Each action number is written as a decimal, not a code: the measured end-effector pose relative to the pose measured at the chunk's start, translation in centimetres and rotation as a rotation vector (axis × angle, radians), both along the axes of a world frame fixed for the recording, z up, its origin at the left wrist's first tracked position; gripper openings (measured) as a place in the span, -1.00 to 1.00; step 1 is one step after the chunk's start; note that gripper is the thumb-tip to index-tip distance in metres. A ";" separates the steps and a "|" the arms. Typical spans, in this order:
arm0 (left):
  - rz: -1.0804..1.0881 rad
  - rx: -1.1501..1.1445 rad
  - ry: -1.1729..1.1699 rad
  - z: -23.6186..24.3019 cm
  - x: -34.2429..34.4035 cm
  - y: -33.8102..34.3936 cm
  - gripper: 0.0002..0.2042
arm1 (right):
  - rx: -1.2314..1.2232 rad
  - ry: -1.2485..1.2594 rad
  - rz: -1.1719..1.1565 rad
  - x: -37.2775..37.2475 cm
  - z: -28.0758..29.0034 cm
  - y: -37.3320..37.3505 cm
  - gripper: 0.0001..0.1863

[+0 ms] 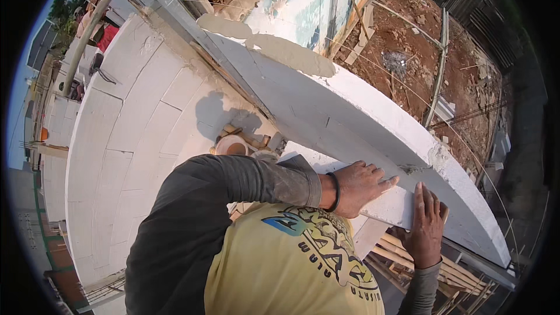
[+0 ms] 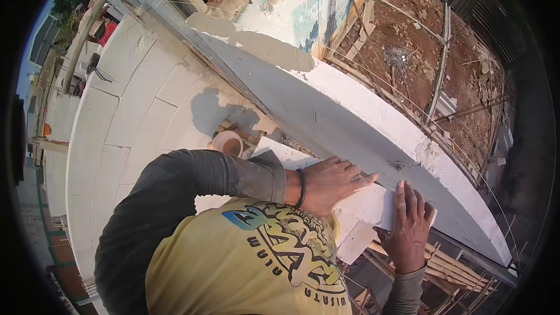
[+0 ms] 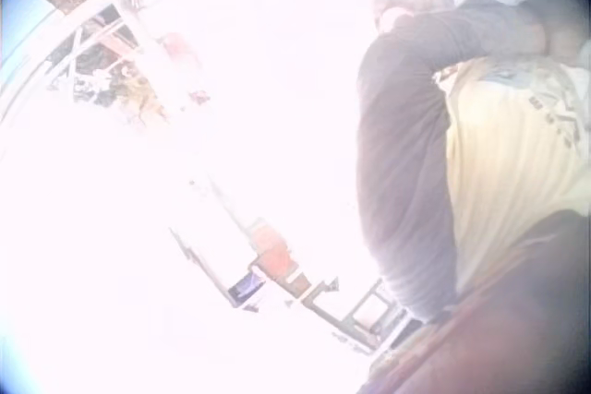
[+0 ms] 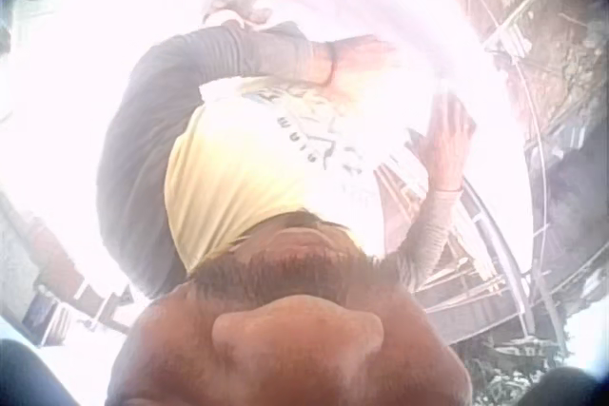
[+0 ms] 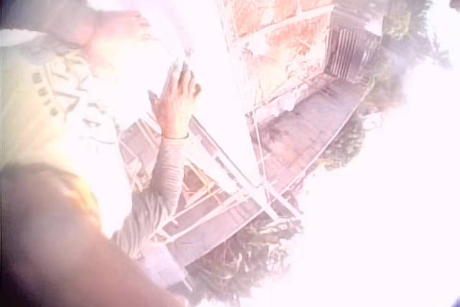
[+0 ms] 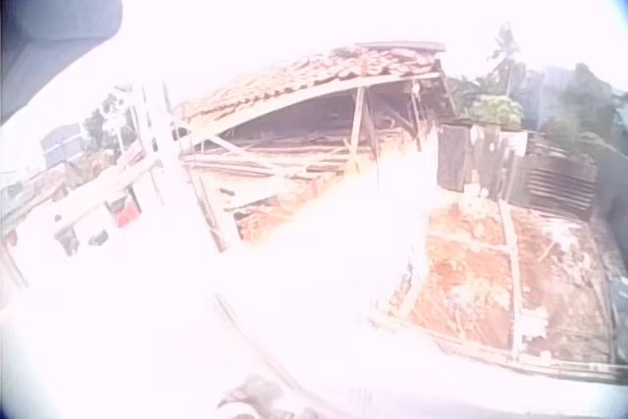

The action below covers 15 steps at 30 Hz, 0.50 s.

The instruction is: The person applies mortar to the top of a wall using a trowel and then positions a lightweight concrete block onto the mortar bed, tapping it into place with a hammer.

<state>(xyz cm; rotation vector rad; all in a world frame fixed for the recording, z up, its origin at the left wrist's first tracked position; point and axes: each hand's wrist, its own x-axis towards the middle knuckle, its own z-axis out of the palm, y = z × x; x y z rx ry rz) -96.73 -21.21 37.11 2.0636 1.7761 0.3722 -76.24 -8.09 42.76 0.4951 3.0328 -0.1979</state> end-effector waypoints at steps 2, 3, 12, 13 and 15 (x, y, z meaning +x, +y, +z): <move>0.082 -0.053 0.007 1.8 -0.8 -1.7 0.00 | -0.098 -0.003 0.135 -2.4 1.4 1.0 0.14; 0.124 -0.077 0.017 3.1 -1.0 -2.5 0.07 | -0.115 -0.003 0.230 -3.3 2.0 1.4 0.15; 0.256 0.005 0.242 21.8 -7.2 -7.3 0.04 | -0.158 0.173 0.406 -9.5 17.3 1.5 0.22; 0.260 -0.008 0.265 24.5 -8.1 -6.9 0.01 | -0.166 0.259 0.404 -9.9 19.1 1.6 0.20; 0.237 0.014 0.274 30.0 -9.5 -6.5 -0.07 | -0.129 0.418 0.460 -11.1 21.9 2.7 0.15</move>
